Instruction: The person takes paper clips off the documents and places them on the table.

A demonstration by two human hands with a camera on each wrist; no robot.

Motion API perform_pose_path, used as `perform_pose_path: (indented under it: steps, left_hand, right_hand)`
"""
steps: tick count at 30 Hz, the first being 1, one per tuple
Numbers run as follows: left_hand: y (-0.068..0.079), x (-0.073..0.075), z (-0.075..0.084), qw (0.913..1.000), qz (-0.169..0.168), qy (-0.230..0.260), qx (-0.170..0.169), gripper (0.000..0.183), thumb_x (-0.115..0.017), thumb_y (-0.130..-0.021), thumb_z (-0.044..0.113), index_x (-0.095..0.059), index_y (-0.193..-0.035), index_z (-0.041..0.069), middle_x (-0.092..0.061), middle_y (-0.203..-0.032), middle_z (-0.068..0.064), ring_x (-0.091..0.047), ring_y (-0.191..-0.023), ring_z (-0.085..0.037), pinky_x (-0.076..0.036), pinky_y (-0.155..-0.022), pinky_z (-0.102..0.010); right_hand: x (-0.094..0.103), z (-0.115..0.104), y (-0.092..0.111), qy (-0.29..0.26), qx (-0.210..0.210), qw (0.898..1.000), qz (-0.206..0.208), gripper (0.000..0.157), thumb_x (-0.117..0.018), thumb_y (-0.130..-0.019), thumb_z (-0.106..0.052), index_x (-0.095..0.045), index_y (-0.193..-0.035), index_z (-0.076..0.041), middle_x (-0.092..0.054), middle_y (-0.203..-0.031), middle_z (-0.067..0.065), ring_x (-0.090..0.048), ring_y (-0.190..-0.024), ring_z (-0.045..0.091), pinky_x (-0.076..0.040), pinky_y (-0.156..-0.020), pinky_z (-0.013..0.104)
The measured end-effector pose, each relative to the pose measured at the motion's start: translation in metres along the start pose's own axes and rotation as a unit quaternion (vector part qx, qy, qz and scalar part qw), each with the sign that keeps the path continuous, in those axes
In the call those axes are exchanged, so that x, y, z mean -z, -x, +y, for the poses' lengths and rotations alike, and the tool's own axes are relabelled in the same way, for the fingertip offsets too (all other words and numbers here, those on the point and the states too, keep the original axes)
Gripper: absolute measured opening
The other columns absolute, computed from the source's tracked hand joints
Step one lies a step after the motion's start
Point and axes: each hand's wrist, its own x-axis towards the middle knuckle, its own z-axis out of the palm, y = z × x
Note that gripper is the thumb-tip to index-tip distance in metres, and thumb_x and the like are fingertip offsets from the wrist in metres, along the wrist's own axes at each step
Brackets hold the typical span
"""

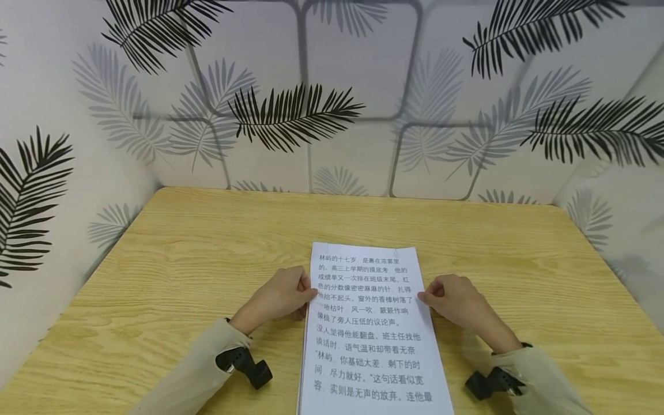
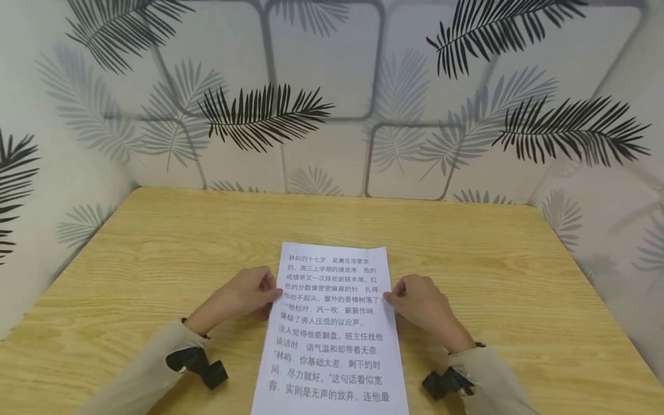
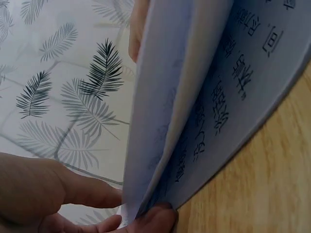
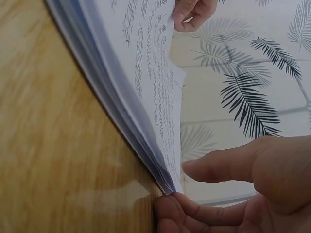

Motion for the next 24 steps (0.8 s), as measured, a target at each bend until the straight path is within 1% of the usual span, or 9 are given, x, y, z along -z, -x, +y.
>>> perform_pose_path:
  steps: [1,4,7,9,11,16,18,20,24]
  left_hand:
    - [-0.001,0.000,0.000,0.9999,0.003,0.012,-0.003,0.013,-0.060,-0.094,0.005,-0.053,-0.101,-0.004,-0.065,-0.074,-0.011,-0.064,-0.058,-0.017,-0.056,-0.051,-0.026]
    - [-0.003,-0.001,-0.002,0.9992,0.009,0.039,-0.007,0.042,-0.060,-0.093,0.000,-0.041,-0.128,-0.011,-0.068,-0.084,-0.015,-0.067,-0.061,-0.020,-0.058,-0.054,-0.029]
    - [-0.007,0.000,-0.007,0.9979,0.005,0.065,-0.001,0.054,-0.060,-0.092,-0.002,-0.034,-0.138,-0.013,-0.069,-0.088,-0.017,-0.068,-0.063,-0.021,-0.059,-0.056,-0.030]
    - [-0.009,0.001,-0.009,0.9961,-0.003,0.088,0.007,0.050,-0.059,-0.092,-0.001,-0.038,-0.136,-0.013,-0.068,-0.088,-0.016,-0.068,-0.065,-0.021,-0.059,-0.057,-0.030]
    - [-0.012,0.003,-0.012,0.9943,-0.009,0.105,0.016,0.039,-0.058,-0.093,0.001,-0.046,-0.128,-0.012,-0.067,-0.084,-0.014,-0.065,-0.065,-0.019,-0.059,-0.057,-0.030]
    - [-0.017,0.009,-0.018,0.9944,-0.002,0.103,0.022,0.022,-0.059,-0.094,0.009,-0.057,-0.110,-0.006,-0.062,-0.075,-0.007,-0.054,-0.062,-0.015,-0.051,-0.051,-0.024]
    - [-0.017,0.009,-0.019,0.9958,0.005,0.091,0.004,0.017,-0.060,-0.094,0.010,-0.061,-0.104,-0.003,-0.062,-0.078,-0.006,-0.053,-0.061,-0.014,-0.047,-0.051,-0.022]
    - [-0.016,0.008,-0.019,0.9954,0.006,0.095,-0.017,0.015,-0.060,-0.094,0.009,-0.064,-0.102,-0.002,-0.061,-0.083,-0.008,-0.055,-0.062,-0.013,-0.050,-0.052,-0.023]
    - [-0.014,0.006,-0.017,0.9896,-0.001,0.140,-0.034,0.013,-0.057,-0.095,0.004,-0.063,-0.104,-0.005,-0.062,-0.091,-0.015,-0.064,-0.065,-0.016,-0.059,-0.059,-0.030]
  right_hand:
    - [0.000,0.000,0.000,-0.005,0.001,1.000,0.001,0.022,-0.065,-0.091,-0.027,-0.064,-0.087,-0.005,-0.061,-0.074,0.001,-0.051,-0.065,0.015,-0.040,-0.054,0.027]
    - [-0.002,0.000,-0.001,-0.022,0.004,1.000,0.006,0.019,-0.066,-0.091,-0.022,-0.063,-0.086,-0.004,-0.061,-0.073,0.002,-0.053,-0.064,0.014,-0.041,-0.055,0.027]
    - [-0.004,0.000,-0.002,-0.039,0.008,0.999,0.008,0.016,-0.066,-0.090,-0.018,-0.063,-0.087,-0.002,-0.063,-0.073,0.003,-0.055,-0.063,0.014,-0.044,-0.055,0.026]
    - [-0.004,-0.001,-0.002,-0.053,0.006,0.999,0.007,0.015,-0.067,-0.089,-0.015,-0.063,-0.087,-0.001,-0.063,-0.074,0.005,-0.056,-0.063,0.014,-0.046,-0.055,0.026]
    - [-0.005,-0.001,-0.002,-0.066,0.003,0.998,0.005,0.014,-0.067,-0.089,-0.014,-0.063,-0.087,-0.001,-0.064,-0.075,0.006,-0.058,-0.062,0.014,-0.047,-0.055,0.026]
    - [-0.005,0.002,-0.003,-0.083,-0.001,0.997,0.003,0.015,-0.066,-0.090,-0.014,-0.062,-0.088,0.000,-0.064,-0.078,0.007,-0.058,-0.062,0.014,-0.049,-0.054,0.027]
    - [-0.005,0.003,-0.003,-0.086,0.002,0.996,0.004,0.016,-0.066,-0.091,-0.015,-0.062,-0.088,0.000,-0.064,-0.079,0.008,-0.058,-0.063,0.014,-0.049,-0.054,0.027]
    - [-0.005,0.003,-0.003,-0.089,0.005,0.996,0.005,0.016,-0.065,-0.091,-0.016,-0.062,-0.090,0.000,-0.064,-0.079,0.008,-0.058,-0.063,0.015,-0.048,-0.054,0.028]
    - [-0.006,0.003,-0.004,-0.097,0.010,0.995,0.008,0.016,-0.064,-0.092,-0.015,-0.062,-0.092,0.001,-0.064,-0.080,0.008,-0.059,-0.065,0.015,-0.048,-0.055,0.028]
